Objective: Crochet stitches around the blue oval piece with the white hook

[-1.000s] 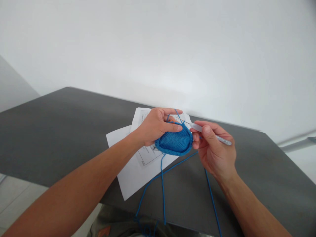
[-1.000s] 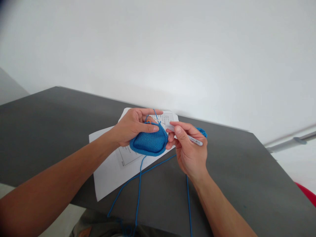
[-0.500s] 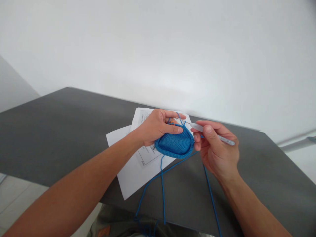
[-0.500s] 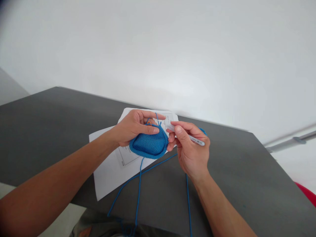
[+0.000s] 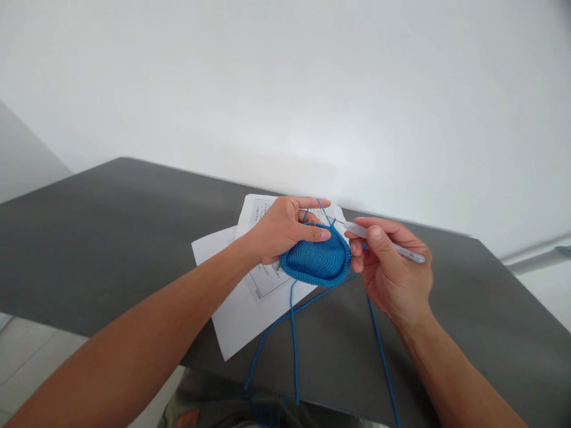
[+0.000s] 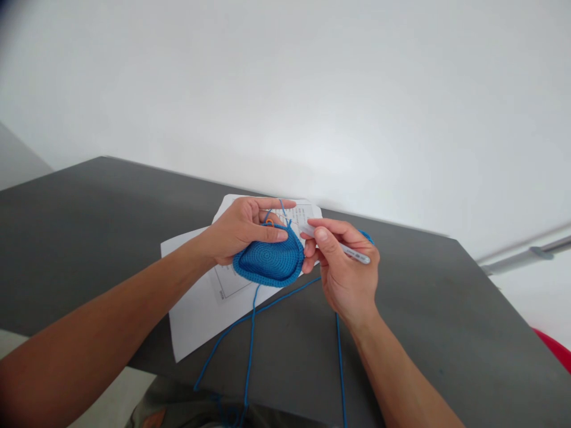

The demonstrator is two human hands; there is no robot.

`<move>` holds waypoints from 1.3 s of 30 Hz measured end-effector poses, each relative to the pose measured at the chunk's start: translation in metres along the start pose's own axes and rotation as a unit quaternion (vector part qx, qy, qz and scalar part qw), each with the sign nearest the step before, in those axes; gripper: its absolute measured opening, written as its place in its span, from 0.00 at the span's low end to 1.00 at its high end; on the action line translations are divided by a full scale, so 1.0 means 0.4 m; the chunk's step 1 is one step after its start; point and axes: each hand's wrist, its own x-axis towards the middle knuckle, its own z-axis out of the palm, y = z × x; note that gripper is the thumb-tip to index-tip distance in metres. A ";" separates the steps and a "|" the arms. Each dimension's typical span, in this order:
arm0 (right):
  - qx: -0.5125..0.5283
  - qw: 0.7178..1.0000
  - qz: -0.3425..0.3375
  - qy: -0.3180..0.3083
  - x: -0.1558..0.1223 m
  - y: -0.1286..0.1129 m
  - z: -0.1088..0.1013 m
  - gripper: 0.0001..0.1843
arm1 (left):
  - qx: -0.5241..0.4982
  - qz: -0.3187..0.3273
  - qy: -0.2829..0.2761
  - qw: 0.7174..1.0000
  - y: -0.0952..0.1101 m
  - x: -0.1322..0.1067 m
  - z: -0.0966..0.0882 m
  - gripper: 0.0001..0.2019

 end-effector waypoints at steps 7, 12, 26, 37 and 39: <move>0.001 1.000 -0.002 -0.007 0.002 0.007 -0.008 0.12 | -0.004 0.005 0.010 1.000 0.004 -0.003 0.004 0.49; -0.001 1.000 0.002 -0.014 0.002 0.006 -0.007 0.13 | -0.010 0.008 0.017 1.000 0.010 -0.007 0.006 0.54; -0.016 1.000 -0.001 -0.013 0.003 0.007 -0.009 0.13 | 0.011 0.039 0.033 0.999 0.010 -0.007 0.013 0.61; -0.051 0.998 -0.016 -0.031 0.011 0.015 -0.043 0.10 | 0.073 0.077 0.046 0.993 -0.006 -0.001 0.009 0.58; -0.057 0.998 -0.017 -0.035 0.012 0.016 -0.047 0.10 | 0.072 0.077 0.045 0.993 -0.007 -0.001 0.009 0.58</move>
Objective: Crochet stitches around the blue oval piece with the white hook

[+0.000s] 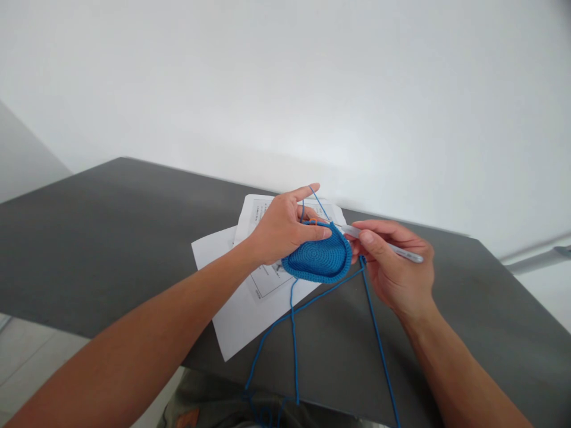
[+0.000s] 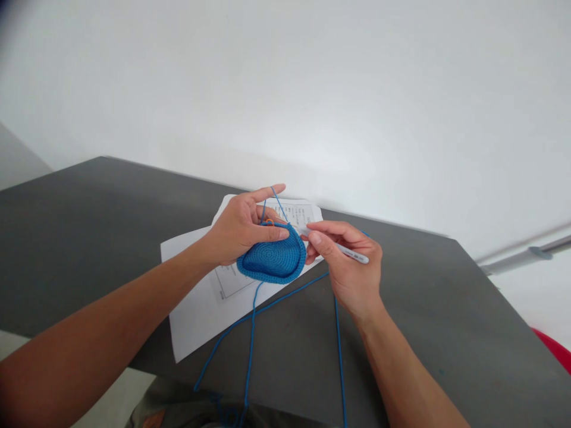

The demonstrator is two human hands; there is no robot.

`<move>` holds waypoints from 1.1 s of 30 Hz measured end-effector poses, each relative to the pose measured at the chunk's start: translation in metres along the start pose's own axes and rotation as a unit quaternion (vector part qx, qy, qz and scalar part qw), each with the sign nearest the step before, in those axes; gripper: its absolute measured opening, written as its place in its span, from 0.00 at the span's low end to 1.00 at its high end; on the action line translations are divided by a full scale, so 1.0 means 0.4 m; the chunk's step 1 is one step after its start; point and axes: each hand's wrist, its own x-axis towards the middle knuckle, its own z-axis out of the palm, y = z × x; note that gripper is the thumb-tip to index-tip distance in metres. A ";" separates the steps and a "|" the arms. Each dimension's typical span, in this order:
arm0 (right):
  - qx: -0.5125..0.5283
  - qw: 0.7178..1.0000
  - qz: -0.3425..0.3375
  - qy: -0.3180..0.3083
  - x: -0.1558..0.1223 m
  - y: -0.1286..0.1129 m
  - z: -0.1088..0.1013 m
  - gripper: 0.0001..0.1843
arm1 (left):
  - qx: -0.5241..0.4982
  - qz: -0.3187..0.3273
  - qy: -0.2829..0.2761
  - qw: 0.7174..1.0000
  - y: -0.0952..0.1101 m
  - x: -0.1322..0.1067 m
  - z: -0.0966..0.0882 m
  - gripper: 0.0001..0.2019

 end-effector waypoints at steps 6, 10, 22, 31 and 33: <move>-0.008 1.000 -0.001 -0.009 0.003 0.004 -0.004 0.09 | 0.001 -0.001 -0.001 1.000 -0.001 -0.001 0.001 0.56; -0.013 1.000 -0.002 -0.011 0.001 0.004 -0.007 0.10 | 0.002 -0.001 -0.006 1.000 -0.001 -0.003 0.001 0.54; -0.016 1.000 -0.011 -0.017 0.002 0.008 -0.007 0.09 | 0.006 0.001 -0.002 1.000 -0.001 -0.001 0.001 0.54; -0.015 1.000 -0.009 -0.018 0.001 0.007 -0.010 0.09 | 0.010 0.002 0.000 1.000 0.000 -0.001 0.003 0.54; -0.016 1.000 -0.008 -0.016 0.001 0.008 -0.010 0.09 | 0.008 0.002 -0.001 1.000 0.000 -0.001 0.003 0.54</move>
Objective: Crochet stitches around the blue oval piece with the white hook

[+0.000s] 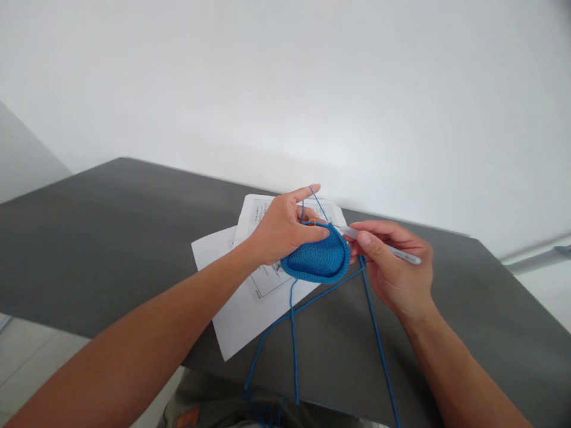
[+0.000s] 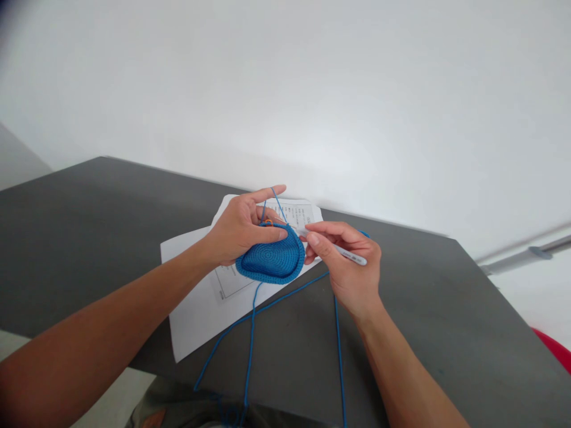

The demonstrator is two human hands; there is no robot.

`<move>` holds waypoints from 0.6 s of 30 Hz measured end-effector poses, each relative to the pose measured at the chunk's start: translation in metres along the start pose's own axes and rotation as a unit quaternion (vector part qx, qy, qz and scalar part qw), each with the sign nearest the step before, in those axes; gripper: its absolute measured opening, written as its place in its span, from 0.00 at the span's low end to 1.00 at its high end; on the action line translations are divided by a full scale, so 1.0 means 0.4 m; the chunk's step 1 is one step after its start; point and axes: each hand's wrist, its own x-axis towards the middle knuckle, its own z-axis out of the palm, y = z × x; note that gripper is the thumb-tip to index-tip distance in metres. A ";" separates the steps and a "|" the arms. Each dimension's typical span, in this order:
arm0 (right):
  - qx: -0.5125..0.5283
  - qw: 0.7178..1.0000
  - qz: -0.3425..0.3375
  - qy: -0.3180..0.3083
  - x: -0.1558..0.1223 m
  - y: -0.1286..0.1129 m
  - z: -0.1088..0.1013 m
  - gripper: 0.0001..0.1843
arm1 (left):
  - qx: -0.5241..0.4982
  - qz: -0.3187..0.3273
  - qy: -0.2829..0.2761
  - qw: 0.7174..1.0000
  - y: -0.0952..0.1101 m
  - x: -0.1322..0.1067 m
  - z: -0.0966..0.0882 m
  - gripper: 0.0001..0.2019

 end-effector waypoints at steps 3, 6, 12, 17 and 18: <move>-0.001 1.000 0.000 0.001 0.000 0.000 0.000 0.09 | -0.008 -0.002 -0.003 1.000 0.001 -0.001 0.000 0.55; 0.000 1.000 0.001 -0.001 -0.001 0.000 0.000 0.09 | -0.013 -0.004 -0.003 1.000 0.002 -0.001 0.002 0.55; -0.001 1.000 0.003 -0.003 0.001 0.000 0.002 0.09 | -0.011 -0.004 -0.007 1.000 0.002 0.000 0.004 0.54; -0.002 1.000 0.003 -0.001 0.000 -0.002 0.001 0.09 | -0.014 -0.006 -0.005 1.000 0.003 -0.001 0.003 0.54; -0.002 1.000 0.004 -0.001 0.000 -0.002 0.002 0.09 | -0.016 -0.007 -0.004 1.000 0.003 -0.001 0.003 0.54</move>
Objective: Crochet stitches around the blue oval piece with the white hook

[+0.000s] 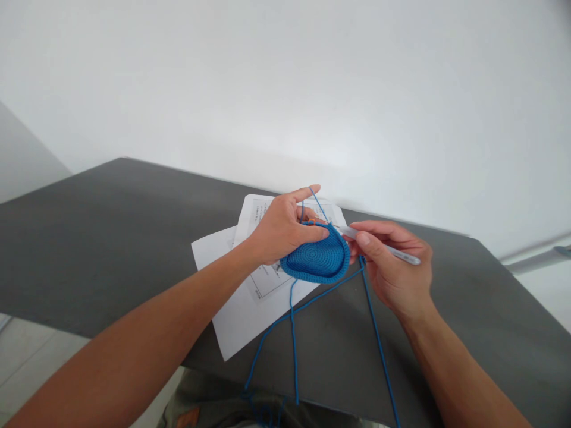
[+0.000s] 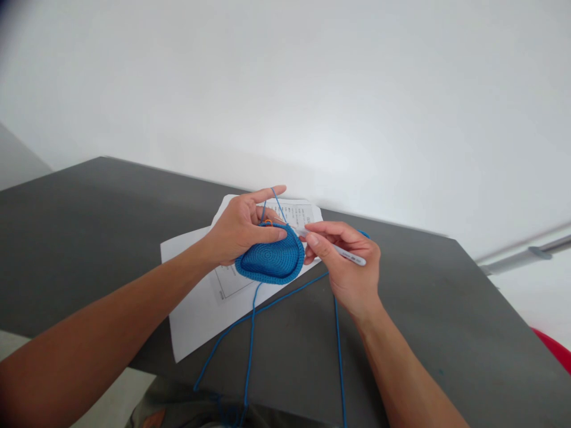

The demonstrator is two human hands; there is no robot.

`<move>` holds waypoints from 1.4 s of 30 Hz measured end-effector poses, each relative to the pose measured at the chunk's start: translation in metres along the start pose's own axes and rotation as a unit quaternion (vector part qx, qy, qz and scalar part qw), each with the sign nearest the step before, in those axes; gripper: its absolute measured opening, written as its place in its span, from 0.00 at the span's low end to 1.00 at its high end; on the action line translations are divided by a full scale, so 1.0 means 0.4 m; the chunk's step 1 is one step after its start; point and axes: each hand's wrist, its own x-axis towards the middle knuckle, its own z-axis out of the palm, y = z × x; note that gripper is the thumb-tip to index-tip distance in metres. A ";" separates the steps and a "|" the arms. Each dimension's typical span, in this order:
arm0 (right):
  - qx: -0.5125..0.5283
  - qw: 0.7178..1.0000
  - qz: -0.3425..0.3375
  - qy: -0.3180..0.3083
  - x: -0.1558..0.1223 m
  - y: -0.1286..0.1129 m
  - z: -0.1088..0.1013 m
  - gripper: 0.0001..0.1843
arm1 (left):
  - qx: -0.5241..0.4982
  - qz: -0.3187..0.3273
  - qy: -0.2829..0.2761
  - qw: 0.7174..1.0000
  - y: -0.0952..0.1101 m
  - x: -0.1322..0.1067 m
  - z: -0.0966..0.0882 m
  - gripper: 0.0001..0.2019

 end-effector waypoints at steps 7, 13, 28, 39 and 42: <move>-0.002 1.000 0.003 0.001 -0.001 -0.005 0.002 0.10 | 0.001 -0.001 -0.004 1.000 -0.001 0.001 -0.002 0.54; -0.003 1.000 0.000 0.001 -0.002 -0.004 0.003 0.10 | 0.005 -0.003 -0.004 1.000 0.001 0.001 -0.002 0.54; -0.009 1.000 0.002 0.000 -0.002 -0.002 0.002 0.10 | 0.003 0.000 -0.007 1.000 0.000 0.001 -0.003 0.54; -0.010 1.000 -0.002 -0.001 -0.004 -0.006 0.001 0.10 | -0.005 -0.002 -0.008 1.000 0.004 0.001 0.001 0.53; -0.021 1.000 -0.004 0.003 -0.002 -0.005 -0.001 0.11 | -0.006 -0.006 -0.004 1.000 0.006 0.001 0.001 0.53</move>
